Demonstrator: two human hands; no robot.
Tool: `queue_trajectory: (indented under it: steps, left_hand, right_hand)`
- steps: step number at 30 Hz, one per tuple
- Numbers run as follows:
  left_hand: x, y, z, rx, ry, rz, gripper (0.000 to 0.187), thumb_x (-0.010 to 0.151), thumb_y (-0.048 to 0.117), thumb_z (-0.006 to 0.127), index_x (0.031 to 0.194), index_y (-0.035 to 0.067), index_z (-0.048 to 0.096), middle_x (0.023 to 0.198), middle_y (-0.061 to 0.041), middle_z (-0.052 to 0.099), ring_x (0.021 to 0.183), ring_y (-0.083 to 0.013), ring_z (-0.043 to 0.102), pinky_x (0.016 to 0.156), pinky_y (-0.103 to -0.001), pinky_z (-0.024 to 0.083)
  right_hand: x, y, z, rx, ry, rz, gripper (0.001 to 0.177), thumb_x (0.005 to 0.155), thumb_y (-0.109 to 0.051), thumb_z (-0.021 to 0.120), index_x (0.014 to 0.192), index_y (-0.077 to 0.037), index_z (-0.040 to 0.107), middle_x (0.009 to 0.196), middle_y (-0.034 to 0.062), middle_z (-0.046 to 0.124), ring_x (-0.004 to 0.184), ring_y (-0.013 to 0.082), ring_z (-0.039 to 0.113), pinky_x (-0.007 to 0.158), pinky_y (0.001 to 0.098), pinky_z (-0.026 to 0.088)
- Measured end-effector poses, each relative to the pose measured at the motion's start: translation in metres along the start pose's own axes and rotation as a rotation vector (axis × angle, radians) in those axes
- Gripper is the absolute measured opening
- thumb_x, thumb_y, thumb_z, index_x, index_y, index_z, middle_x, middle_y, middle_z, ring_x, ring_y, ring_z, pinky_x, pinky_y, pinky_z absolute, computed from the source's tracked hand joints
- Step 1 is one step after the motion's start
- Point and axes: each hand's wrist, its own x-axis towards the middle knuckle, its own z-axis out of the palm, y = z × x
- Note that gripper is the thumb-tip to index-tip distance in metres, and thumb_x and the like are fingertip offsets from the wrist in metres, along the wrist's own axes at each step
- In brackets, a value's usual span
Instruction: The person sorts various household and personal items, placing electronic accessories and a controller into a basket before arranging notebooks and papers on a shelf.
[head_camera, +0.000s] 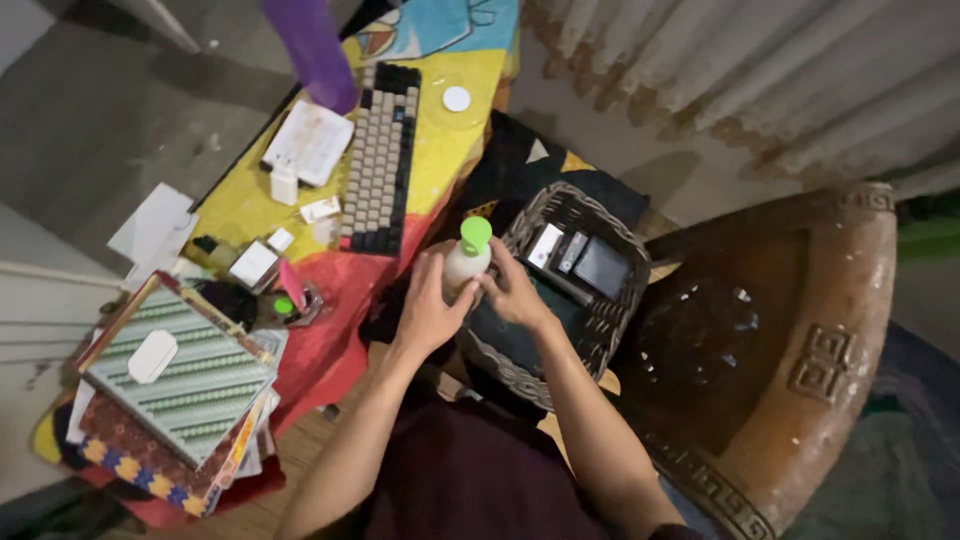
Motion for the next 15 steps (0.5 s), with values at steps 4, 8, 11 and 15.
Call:
queue_trajectory:
  steps: [4, 8, 11, 15]
  left_hand:
    - [0.004, -0.002, 0.018, -0.074, -0.035, 0.062, 0.06, 0.092, 0.02, 0.075, 0.142, -0.001, 0.048, 0.14, -0.025, 0.055, 0.13, -0.0439, 0.055, 0.106, -0.047, 0.047]
    - [0.004, -0.008, 0.032, -0.077, -0.094, 0.003, 0.06, 0.091, 0.021, 0.077, 0.14, -0.001, 0.05, 0.137, -0.025, 0.059, 0.126, -0.0437, 0.059, 0.102, -0.046, 0.05]
    - [0.006, -0.013, 0.036, -0.088, -0.148, -0.02, 0.057, 0.093, 0.019, 0.074, 0.141, 0.0, 0.051, 0.136, -0.025, 0.06, 0.125, -0.0441, 0.059, 0.102, -0.046, 0.05]
    - [0.011, -0.019, 0.039, -0.084, -0.161, -0.022, 0.056, 0.095, 0.017, 0.069, 0.145, 0.0, 0.048, 0.137, -0.026, 0.058, 0.125, -0.0461, 0.057, 0.1, -0.047, 0.05]
  right_hand:
    - [-0.019, 0.01, -0.015, -0.195, 0.05, -0.014, 0.068, 0.096, -0.002, 0.066, 0.156, -0.004, 0.035, 0.153, 0.0185, 0.051, 0.143, 0.0298, 0.049, 0.119, 0.0415, 0.037]
    - [-0.029, 0.006, -0.019, -0.229, 0.081, 0.021, 0.071, 0.095, -0.002, 0.066, 0.158, -0.006, 0.033, 0.159, 0.0194, 0.045, 0.147, 0.0308, 0.045, 0.12, 0.0412, 0.036]
    - [-0.033, -0.009, -0.019, -0.2, 0.103, 0.014, 0.074, 0.095, -0.003, 0.066, 0.16, -0.007, 0.031, 0.16, 0.0189, 0.044, 0.148, 0.0312, 0.043, 0.121, 0.0421, 0.035]
    - [-0.026, -0.02, -0.021, -0.121, 0.11, 0.09, 0.075, 0.094, -0.004, 0.068, 0.159, -0.009, 0.03, 0.16, 0.0162, 0.041, 0.146, 0.03, 0.044, 0.118, 0.0427, 0.041]
